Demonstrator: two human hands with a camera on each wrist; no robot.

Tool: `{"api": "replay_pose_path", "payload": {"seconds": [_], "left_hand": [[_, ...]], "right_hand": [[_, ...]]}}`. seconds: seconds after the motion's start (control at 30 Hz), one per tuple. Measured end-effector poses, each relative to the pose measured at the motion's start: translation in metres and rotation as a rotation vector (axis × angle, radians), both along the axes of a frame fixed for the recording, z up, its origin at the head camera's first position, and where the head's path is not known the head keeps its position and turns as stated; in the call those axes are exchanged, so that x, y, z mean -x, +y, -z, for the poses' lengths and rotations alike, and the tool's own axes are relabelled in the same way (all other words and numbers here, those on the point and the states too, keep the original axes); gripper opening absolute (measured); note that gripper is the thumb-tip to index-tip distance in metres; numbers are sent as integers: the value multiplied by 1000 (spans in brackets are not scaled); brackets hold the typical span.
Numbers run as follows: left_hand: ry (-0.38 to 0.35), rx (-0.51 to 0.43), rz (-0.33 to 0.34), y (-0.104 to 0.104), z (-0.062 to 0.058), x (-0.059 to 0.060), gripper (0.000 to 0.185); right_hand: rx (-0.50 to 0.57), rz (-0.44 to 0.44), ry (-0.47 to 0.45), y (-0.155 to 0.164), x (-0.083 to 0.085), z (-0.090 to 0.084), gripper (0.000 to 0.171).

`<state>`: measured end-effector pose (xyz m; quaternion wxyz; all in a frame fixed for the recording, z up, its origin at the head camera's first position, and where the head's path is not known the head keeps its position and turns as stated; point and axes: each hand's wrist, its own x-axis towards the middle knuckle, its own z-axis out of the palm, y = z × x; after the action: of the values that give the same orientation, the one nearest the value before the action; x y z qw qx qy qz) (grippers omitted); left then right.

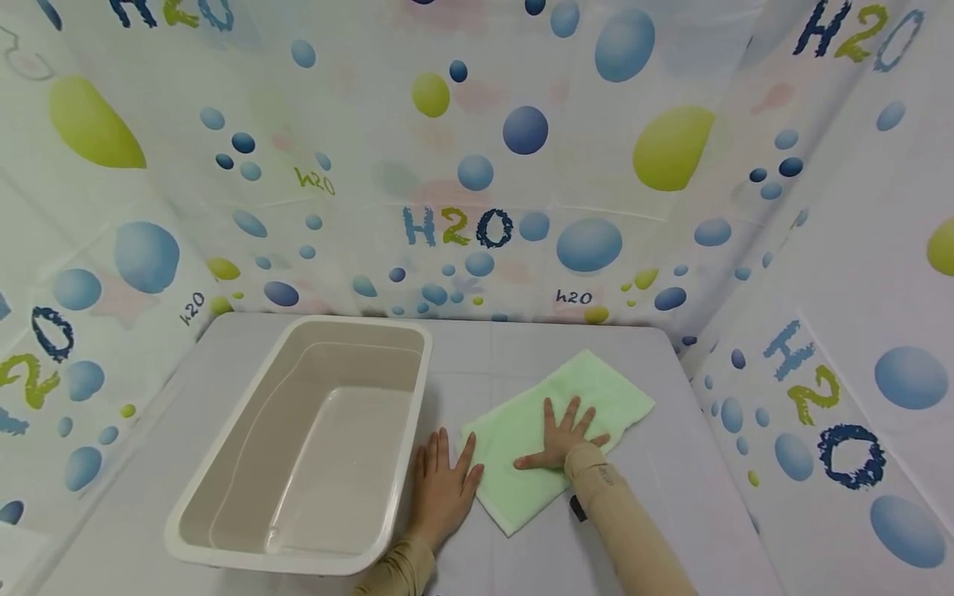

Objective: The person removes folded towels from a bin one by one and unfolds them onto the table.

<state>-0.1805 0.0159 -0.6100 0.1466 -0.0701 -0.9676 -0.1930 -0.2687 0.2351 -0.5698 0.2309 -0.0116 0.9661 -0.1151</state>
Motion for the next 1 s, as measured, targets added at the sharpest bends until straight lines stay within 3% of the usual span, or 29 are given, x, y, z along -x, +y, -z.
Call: {"api": "replay_pose_path", "payload": {"seconds": [0.2,0.43,0.6,0.8,1.0], "left_hand": [[-23,0,2,0,-1,-1,52],[-8,27,-6,0,-4,1,52],[-34,39,-16,1,-2,1,52],[0,21,10,7,-1,-2,50],[-1,-80,-7,3,0,-1,46]], "right_hand": [[-48,-130,32,6,3,10,142],[-15,-130,91,6,2,13,139],[-1,-60,95,1,-24,4,123],[3,59,219,-4,-63,-9,107],[-3,-30,281,-9,-64,-16,99]]}}
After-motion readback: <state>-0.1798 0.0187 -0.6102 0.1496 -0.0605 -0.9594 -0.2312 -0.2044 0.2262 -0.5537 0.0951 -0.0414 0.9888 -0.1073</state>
